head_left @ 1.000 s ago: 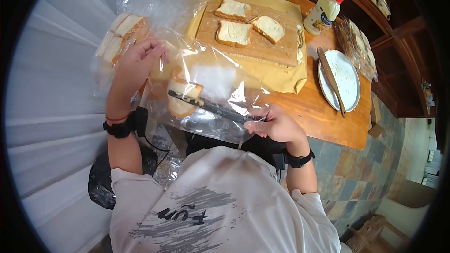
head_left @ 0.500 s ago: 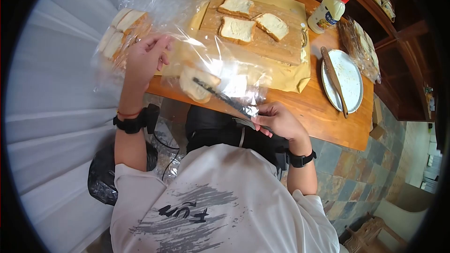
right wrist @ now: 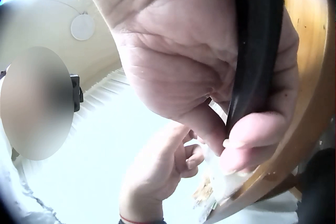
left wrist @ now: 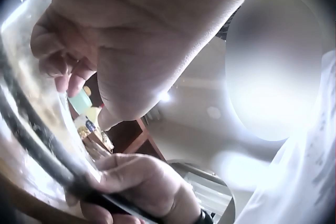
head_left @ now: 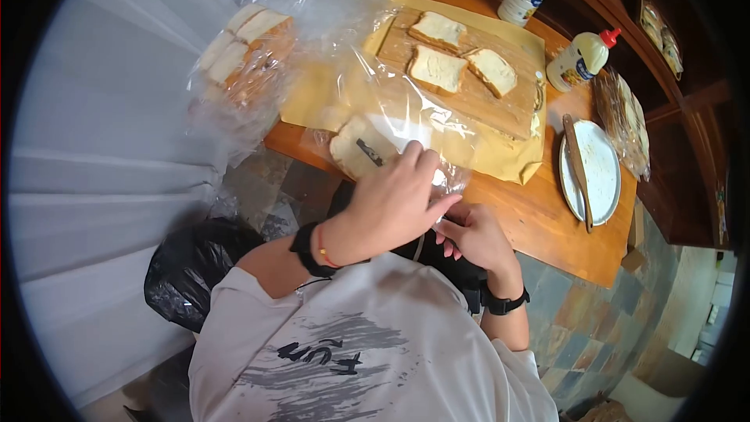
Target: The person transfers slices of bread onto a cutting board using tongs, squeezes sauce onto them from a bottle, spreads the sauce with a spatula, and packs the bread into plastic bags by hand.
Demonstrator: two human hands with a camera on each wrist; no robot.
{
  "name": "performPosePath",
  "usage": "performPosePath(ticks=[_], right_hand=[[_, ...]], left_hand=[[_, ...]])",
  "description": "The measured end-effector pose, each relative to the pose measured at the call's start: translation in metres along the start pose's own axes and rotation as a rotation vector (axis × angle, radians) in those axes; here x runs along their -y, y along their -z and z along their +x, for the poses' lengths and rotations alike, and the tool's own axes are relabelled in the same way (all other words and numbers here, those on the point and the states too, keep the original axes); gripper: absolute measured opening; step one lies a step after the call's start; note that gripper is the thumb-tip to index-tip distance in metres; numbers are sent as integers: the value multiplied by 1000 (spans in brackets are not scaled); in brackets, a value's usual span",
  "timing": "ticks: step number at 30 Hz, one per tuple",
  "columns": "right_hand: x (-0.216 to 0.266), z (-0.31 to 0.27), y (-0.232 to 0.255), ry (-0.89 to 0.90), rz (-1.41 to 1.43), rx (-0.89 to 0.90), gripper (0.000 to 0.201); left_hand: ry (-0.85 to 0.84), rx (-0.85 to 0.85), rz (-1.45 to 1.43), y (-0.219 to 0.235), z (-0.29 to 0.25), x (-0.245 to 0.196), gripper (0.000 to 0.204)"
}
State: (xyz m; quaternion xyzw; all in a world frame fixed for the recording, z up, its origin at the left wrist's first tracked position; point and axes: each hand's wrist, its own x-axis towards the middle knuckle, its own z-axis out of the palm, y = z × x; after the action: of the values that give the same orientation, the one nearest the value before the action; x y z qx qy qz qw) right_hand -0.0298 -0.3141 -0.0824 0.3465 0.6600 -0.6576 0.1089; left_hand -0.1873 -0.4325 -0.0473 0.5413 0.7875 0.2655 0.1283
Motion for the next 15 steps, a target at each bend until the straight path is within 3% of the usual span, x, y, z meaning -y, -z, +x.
performPosePath(ticks=[5, 15], right_hand=[[1, -4, -9, 8, 60, 23, 15], [-12, 4, -15, 3, 123, 54, 13]], left_hand=[[-106, -64, 164, -27, -1, 9, 41], [-157, -52, 93, -23, -11, 3, 46]])
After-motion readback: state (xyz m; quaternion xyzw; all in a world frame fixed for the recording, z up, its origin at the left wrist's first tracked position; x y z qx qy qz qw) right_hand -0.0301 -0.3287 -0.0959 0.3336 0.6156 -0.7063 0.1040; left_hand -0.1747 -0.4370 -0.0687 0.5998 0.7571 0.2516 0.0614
